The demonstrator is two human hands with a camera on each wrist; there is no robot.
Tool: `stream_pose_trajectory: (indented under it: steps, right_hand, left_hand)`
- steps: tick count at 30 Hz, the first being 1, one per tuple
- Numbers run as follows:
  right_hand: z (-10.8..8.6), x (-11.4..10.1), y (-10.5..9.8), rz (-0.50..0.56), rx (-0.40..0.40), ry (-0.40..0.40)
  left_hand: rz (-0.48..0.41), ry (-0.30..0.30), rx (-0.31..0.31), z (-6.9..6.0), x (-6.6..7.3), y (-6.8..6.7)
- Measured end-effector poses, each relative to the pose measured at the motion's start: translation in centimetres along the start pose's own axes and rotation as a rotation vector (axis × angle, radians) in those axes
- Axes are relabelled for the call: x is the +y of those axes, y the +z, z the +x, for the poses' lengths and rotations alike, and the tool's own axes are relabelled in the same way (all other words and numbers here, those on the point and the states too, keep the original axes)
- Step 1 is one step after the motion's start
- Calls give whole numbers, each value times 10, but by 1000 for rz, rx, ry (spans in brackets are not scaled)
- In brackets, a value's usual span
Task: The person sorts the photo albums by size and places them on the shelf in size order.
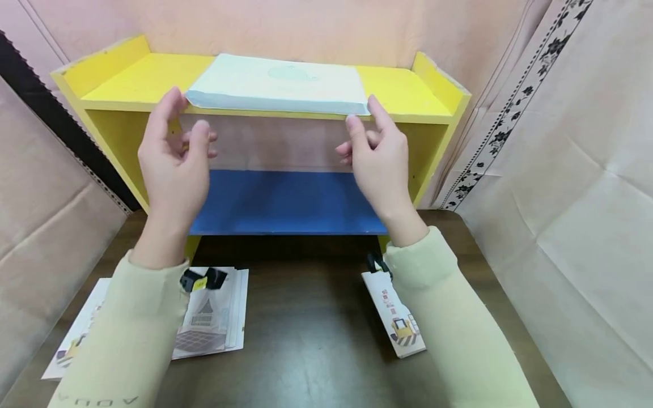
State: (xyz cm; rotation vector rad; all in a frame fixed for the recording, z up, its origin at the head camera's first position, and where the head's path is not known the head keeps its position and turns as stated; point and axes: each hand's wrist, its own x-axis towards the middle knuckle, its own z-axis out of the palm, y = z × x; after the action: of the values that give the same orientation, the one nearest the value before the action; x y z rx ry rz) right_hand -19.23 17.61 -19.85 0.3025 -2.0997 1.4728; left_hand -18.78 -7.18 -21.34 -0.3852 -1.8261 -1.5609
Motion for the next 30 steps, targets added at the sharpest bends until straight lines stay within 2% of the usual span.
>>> stream_pose_trajectory:
  steps: [5, 8, 11, 13, 15, 18, 22, 25, 30]
  right_hand:
    - [-33, 18, -1, 17, -136, -112]
    - [-59, 40, -6, 54, -219, -110]
    - [-86, 77, -14, 28, -292, -43]
    - [-103, 104, -21, -41, -337, 32]
    - [-118, 131, -30, -137, -380, 106]
    - [-137, 161, -46, -260, -447, 223]
    - [-160, 190, -64, -363, -489, 347]
    - [-173, 202, -71, -428, -505, 411]
    - [-180, 214, -68, -483, -499, 474]
  left_hand:
    - [20, 38, -45, -35, -6, -17]
    - [40, 30, -99, -59, -14, -27]
    - [42, -28, -151, -85, -28, -34]
    - [39, -73, -191, -103, -44, -35]
    - [41, -130, -247, -123, -60, -33]
    - [62, -209, -349, -152, -80, -24]
    - [75, -351, -489, -185, -88, -9]
    - [65, -423, -567, -200, -89, -3]
    - [31, -447, -621, -213, -90, -2]
